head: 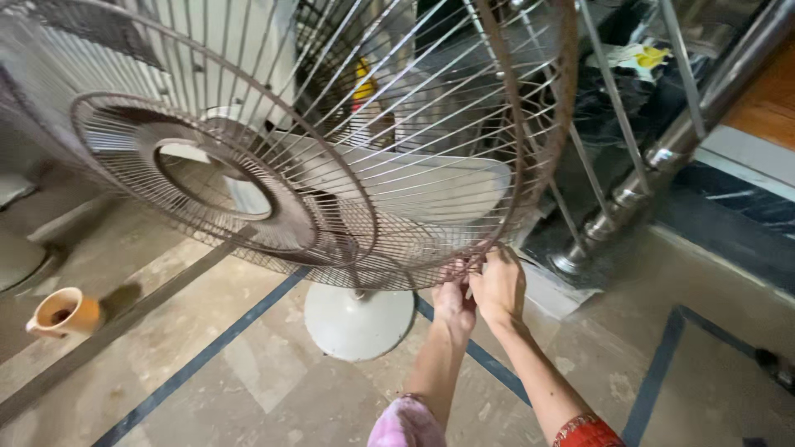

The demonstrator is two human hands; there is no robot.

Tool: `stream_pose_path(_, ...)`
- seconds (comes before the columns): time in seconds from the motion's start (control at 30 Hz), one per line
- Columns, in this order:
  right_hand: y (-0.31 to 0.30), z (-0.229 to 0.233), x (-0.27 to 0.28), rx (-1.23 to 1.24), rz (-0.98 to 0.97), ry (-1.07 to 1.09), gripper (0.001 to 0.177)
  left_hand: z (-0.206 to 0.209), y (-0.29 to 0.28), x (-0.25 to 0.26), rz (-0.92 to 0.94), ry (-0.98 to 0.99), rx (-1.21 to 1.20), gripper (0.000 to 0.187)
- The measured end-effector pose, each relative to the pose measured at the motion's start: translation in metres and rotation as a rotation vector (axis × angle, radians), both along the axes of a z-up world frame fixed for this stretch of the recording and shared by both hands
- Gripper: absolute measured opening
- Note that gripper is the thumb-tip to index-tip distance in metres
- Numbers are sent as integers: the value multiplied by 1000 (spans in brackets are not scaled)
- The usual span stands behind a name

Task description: The person assembles a standing fan by attaching the front wire cage to the fan head and securing it with a knob. They then wipe the fan cage with a cloth.

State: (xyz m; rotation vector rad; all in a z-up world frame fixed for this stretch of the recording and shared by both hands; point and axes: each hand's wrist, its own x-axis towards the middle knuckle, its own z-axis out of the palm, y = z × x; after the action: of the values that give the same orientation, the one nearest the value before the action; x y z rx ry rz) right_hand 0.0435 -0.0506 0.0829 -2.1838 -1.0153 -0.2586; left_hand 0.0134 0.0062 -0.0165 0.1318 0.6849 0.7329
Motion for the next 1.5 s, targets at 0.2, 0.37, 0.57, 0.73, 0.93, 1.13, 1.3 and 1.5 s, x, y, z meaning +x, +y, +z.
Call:
stream_pose_path(0.2, 9, -16, 3, 21, -80, 74, 22, 9, 0, 6, 134, -228, 8, 19)
stream_pose_path(0.37, 3, -17, 7, 87, -26, 54, 27, 11, -5, 12, 177, -353, -40, 20)
stream_pose_path(0.57, 2, -14, 8, 131, -22, 172, 21, 3, -4, 13, 153, -369, 89, 19)
stream_pose_path(0.73, -5, -5, -1, 252, 51, 256, 21, 3, 2, 2, 69, 2, -37, 22)
stream_pose_path(0.93, -6, 1, 5, 211, 54, 174, 24, 12, -3, -14, 7, 2, 3, 17)
stream_pose_path(1.13, 0, -13, 18, 323, 133, 914, 24, 33, -3, -25, -73, 7, -23, 17)
stream_pose_path(1.3, 1, -19, 31, 397, 228, 1253, 32, 38, -3, -35, -168, -17, 29, 23)
stream_pose_path(1.5, 1, -14, 35, 261, 208, 1266, 34, 25, -2, -35, -183, -9, 68, 16)
